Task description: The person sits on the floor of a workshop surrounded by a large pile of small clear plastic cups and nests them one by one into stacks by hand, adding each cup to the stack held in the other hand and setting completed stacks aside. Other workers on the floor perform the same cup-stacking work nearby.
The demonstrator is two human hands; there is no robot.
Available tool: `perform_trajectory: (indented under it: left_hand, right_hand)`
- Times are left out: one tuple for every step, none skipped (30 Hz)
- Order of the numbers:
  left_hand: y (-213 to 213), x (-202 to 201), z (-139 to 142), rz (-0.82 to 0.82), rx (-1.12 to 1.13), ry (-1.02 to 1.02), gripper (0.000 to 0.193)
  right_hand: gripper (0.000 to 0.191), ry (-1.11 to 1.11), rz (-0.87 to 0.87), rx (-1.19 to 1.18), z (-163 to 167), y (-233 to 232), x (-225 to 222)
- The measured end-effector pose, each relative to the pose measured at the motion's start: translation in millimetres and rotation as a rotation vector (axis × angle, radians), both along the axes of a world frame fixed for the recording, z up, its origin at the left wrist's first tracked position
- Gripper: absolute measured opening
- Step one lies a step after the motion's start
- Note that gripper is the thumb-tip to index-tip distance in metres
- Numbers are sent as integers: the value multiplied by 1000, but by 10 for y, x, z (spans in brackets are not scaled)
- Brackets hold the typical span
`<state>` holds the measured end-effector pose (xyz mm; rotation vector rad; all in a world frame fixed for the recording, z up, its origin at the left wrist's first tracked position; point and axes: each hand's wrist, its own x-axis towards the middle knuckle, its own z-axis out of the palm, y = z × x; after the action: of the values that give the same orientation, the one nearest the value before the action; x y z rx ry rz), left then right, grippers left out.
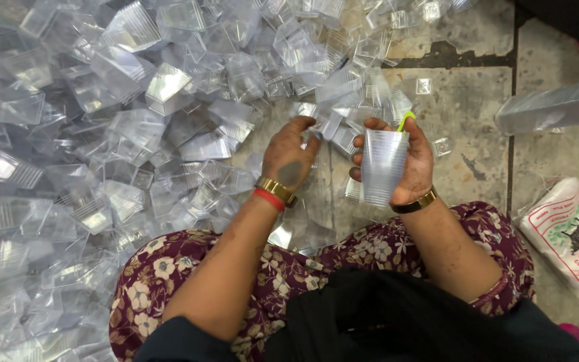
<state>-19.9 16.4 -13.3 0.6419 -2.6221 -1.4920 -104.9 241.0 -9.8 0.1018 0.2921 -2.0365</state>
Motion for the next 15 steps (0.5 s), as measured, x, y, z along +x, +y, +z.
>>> perform_trajectory:
  left_hand:
    - [44, 14, -27, -89, -145, -137, 45]
    - [113, 20, -53, -178, -291, -273, 52]
    - [185, 23, -79, -266, -437, -408, 60]
    - [250, 33, -105, -295, -476, -439, 65]
    - [315, 47, -132, -324, -514, -471, 72]
    - [352, 62, -160, -353, -551, -505, 78]
    - [366, 69, -188, -358, -565, -486, 67]
    - [369, 76, -208, -364, -579, -466, 55]
    - [362, 78, -224, -371, -593, -446, 45]
    - [339, 80, -227, -360, -563, -427, 47]
    - [310, 79, -220, -348, -532, -408, 49]
    - [278, 66, -202, -336, -502, -388, 51]
    - [241, 46, -174, -320, -433, -393, 56]
    - [207, 26, -139, -305, -363, -399, 61]
    - [185, 13, -98, -290, -292, -408, 67]
  right_hand:
    - [64, 0, 5, -16, 22, -15, 13]
    - [65, 1, 9, -33, 41, -30, 21]
    - [66, 5, 14, -49, 59, -36, 22]
    - [67, 0, 7, -54, 73, -40, 24]
    - [68, -5, 1, -59, 84, -40, 26]
    - [69, -11, -6, -64, 91, -38, 31]
    - [71, -6, -4, -68, 93, -33, 32]
    - [74, -1, -5, -71, 93, -30, 36]
    - [76, 4, -6, -74, 89, -25, 39]
    - [76, 14, 1, -64, 84, -25, 43]
    - [76, 23, 8, -53, 76, -24, 48]
    - [77, 34, 16, -43, 69, -25, 46]
    - [73, 47, 18, -31, 61, -26, 43]
    - [70, 58, 20, -18, 55, -26, 38]
    - [67, 67, 23, -4, 50, -22, 36]
